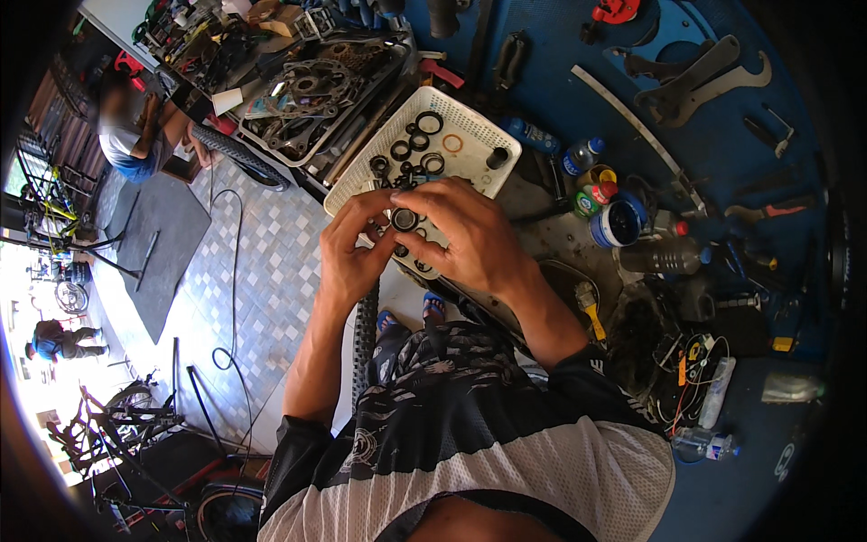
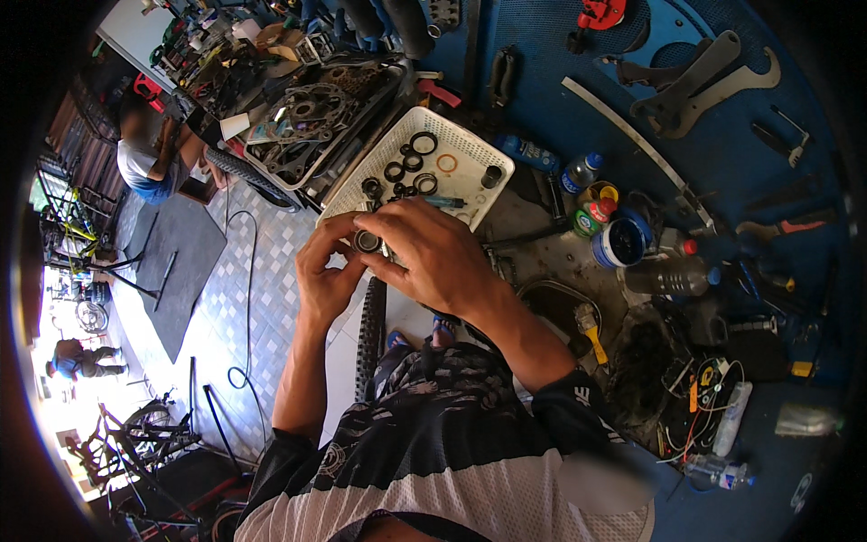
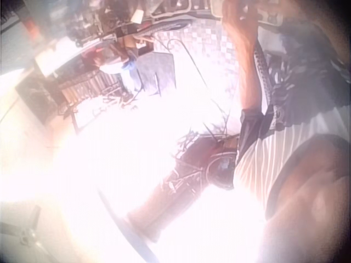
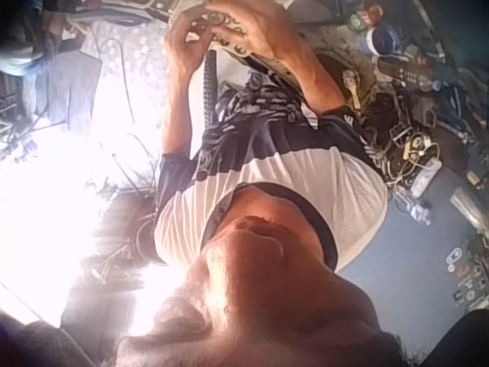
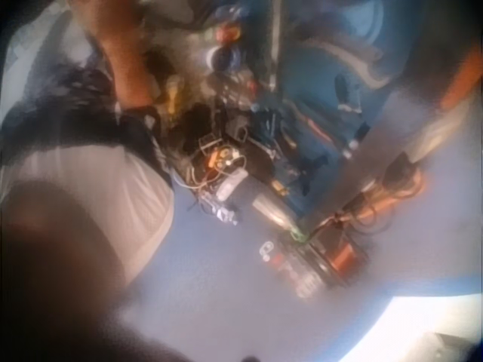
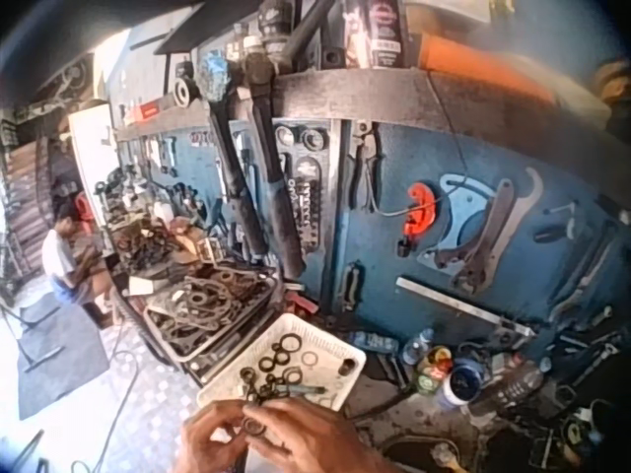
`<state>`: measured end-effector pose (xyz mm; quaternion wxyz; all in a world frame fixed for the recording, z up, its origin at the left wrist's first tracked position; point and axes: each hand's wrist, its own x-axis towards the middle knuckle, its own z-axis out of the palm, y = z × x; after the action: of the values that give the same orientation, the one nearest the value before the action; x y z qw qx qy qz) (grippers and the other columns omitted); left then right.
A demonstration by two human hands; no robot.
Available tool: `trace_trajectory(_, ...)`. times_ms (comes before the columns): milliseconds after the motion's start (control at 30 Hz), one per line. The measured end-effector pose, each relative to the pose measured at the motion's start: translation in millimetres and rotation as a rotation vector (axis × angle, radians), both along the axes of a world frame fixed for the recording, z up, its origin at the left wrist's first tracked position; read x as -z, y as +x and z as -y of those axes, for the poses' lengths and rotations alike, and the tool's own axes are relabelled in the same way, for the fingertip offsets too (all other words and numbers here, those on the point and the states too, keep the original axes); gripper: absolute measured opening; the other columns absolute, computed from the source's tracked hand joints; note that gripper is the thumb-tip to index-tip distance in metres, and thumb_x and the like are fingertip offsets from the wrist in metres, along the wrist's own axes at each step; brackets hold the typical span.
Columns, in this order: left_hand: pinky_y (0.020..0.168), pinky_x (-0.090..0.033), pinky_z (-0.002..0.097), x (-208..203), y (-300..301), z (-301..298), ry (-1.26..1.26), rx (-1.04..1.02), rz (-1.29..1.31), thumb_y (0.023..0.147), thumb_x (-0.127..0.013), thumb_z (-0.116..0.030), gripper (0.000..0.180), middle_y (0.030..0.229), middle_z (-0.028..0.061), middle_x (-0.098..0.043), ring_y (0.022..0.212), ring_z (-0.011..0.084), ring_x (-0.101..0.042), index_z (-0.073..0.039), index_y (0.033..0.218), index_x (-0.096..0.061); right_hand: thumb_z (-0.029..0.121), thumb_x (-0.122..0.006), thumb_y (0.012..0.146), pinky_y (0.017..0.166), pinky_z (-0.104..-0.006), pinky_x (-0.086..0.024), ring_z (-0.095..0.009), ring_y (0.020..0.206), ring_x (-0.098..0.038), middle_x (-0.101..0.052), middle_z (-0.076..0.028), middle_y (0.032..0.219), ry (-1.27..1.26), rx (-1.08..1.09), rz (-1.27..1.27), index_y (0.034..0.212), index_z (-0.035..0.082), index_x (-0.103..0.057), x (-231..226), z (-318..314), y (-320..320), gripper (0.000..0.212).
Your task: The person works on a bicycle wheel in a workshop. They apply lubricant to the hub and cassette area, then install a bearing into the hub using a hammer and a socket. The wheel remains on the floor during the process.
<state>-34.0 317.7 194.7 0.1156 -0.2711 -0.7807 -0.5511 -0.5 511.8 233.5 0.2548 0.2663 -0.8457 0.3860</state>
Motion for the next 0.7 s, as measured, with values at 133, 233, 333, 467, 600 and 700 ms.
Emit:
trace_trajectory(133,0.065,-0.054,0.0252,-0.1,0.5,-1.6,0.039,0.013,-0.044,0.076,-0.071,0.012,0.044,0.118,0.008,-0.073,0.081,0.0128,-0.065,-0.004,0.116,-0.072,0.013,-0.081,0.082,0.084,-0.0393,-0.055,-0.029,0.097,-0.066,-0.066,-0.01,0.109,0.022,-0.004,-0.036,0.124,0.004,-0.065,-4.0,0.4,2.6,0.046)
trace_trajectory(233,0.065,-0.054,0.0251,-1.7,0.8,-1.2,0.038,0.017,-0.041,0.075,-0.071,0.013,0.045,0.118,0.0077,-0.073,0.081,0.0124,-0.065,-0.005,0.116,-0.072,0.013,-0.081,0.082,0.084,-0.0395,-0.055,-0.029,0.096,-0.066,-0.065,-0.01,0.108,0.03,-0.007,-0.052,0.125,0.004,-0.064,-5.4,0.4,3.4,0.047)
trace_trajectory(333,0.065,-0.054,0.0252,-3.5,1.2,-0.6,0.029,0.019,-0.046,0.075,-0.07,0.013,0.045,0.118,0.0076,-0.073,0.081,0.0125,-0.065,-0.005,0.116,-0.072,0.013,-0.082,0.082,0.084,-0.0398,-0.055,-0.029,0.096,-0.066,-0.065,-0.011,0.108,0.035,-0.013,-0.054,0.124,0.003,-0.064,-6.0,0.0,3.7,0.047)
trace_trajectory(467,0.065,-0.054,0.0252,-5.4,3.2,0.0,0.019,0.012,-0.048,0.076,-0.07,0.012,0.045,0.118,0.0074,-0.073,0.081,0.0124,-0.065,-0.005,0.117,-0.072,0.014,-0.082,0.081,0.084,-0.04,-0.055,-0.03,0.097,-0.066,-0.065,-0.012,0.108,0.045,-0.015,-0.06,0.122,0.002,-0.064,-7.0,0.2,4.9,0.046)
trace_trajectory(600,0.066,-0.054,0.025,-7.6,4.7,1.1,0.027,0.014,-0.056,0.076,-0.07,0.012,0.045,0.119,0.0071,-0.073,0.081,0.0122,-0.065,-0.005,0.117,-0.072,0.013,-0.082,0.081,0.084,-0.04,-0.056,-0.03,0.097,-0.067,-0.066,-0.012,0.108,0.034,-0.023,-0.064,0.122,0.002,-0.064,-8.2,1.9,5.7,0.046)
trace_trajectory(700,0.065,-0.054,0.0249,-9.8,5.6,1.6,0.03,0.016,-0.068,0.076,-0.071,0.012,0.045,0.118,0.0068,-0.073,0.081,0.0121,-0.065,-0.005,0.118,-0.071,0.013,-0.082,0.081,0.083,-0.0396,-0.056,-0.03,0.096,-0.067,-0.066,-0.012,0.108,0.032,-0.025,-0.076,0.122,0.002,-0.064,-9.2,2.4,6.2,0.046)
